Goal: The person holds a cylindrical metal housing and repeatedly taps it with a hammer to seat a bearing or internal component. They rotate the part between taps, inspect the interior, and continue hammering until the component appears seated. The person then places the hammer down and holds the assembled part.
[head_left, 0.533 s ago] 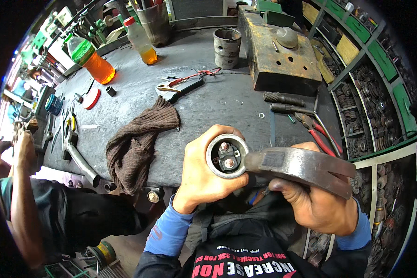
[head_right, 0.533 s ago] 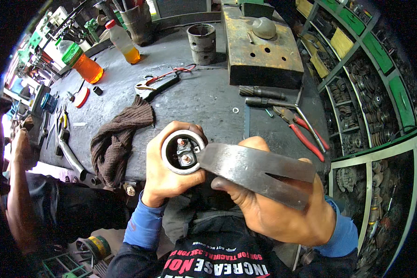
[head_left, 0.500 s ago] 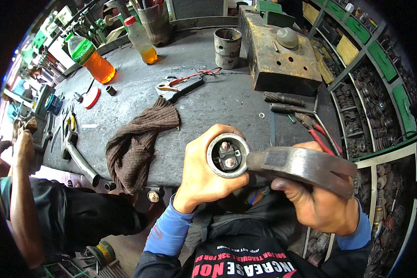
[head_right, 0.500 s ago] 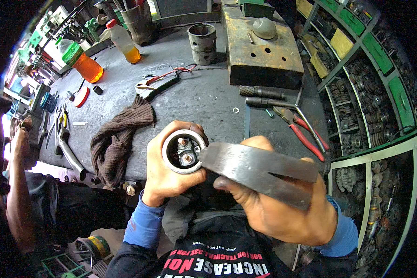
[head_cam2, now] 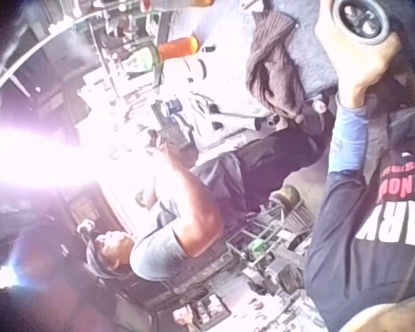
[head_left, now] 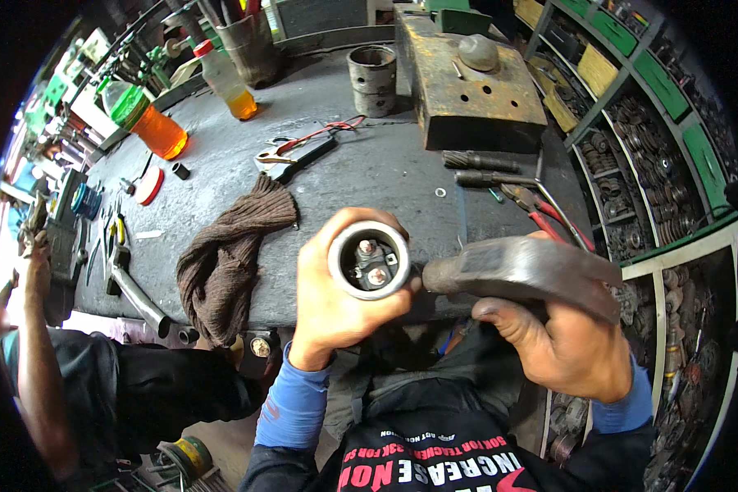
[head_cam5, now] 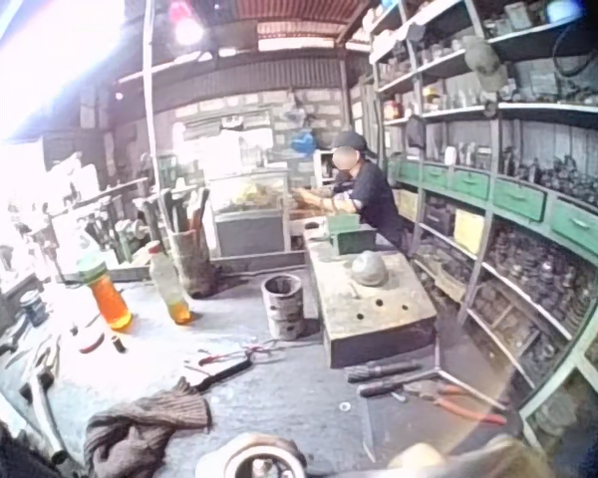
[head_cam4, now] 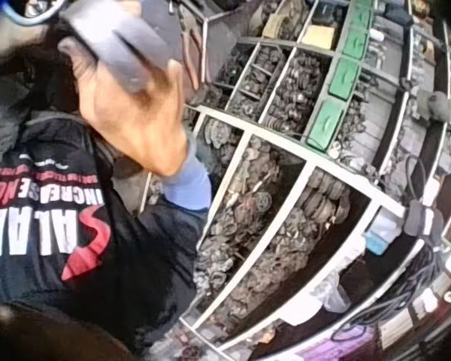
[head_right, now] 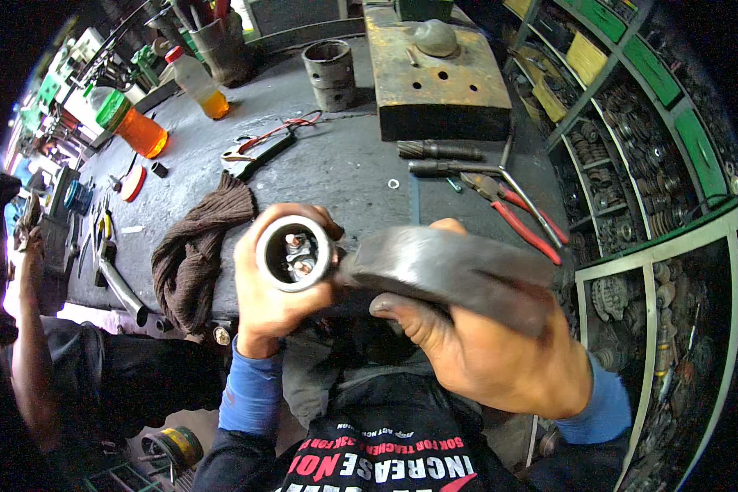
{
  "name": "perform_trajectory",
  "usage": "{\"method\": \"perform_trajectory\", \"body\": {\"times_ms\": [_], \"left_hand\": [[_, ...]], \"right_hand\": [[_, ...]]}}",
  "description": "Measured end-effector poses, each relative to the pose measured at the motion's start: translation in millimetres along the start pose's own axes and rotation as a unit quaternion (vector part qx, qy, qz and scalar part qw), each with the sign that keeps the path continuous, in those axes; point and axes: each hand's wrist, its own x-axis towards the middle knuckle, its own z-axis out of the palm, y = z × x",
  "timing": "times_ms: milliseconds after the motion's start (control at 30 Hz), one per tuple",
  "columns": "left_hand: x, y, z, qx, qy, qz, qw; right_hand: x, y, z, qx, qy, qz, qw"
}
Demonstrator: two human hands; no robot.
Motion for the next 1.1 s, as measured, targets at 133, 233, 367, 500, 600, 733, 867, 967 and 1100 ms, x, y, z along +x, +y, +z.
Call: {"method": "perform_trajectory", "body": {"times_ms": [133,233,367,500,600,733,867,967,1100], "left_hand": [[15,17,-8,-0.257,0.082,0.123,0.955],[1,30,-13,-0.269,0.203,0.103,0.936],[-35,18,-13,-0.173,0.214,0.015,0.961],[-57,12,-14,-0.021,0.13,0.018,0.991],[-53,17,-9,0.046,0.019,0.019,0.999],[-40,15,-1,0.014,-0.008,0.024,1.0],[-39,-10,-4,-0.15,0.001,0.041,0.988],[-34,-16,-6,-0.194,-0.009,0.037,0.98],[-12,-30,-16,-0.217,-0.082,0.078,0.97]], "right_hand": [[-31,0,0,0.105,0.031,0.105,0.988],[-53,11,7,0.109,0.057,0.149,0.981],[-74,19,18,0.15,0.089,0.226,0.958],[-85,24,24,0.202,0.102,0.251,0.941],[-81,26,22,0.14,0.076,0.235,0.959],[-84,30,27,0.178,0.04,0.237,0.954],[-84,30,35,0.207,0.049,0.235,0.948],[-81,30,38,0.188,0.071,0.232,0.952],[-77,24,37,0.193,0.074,0.231,0.951]]}}
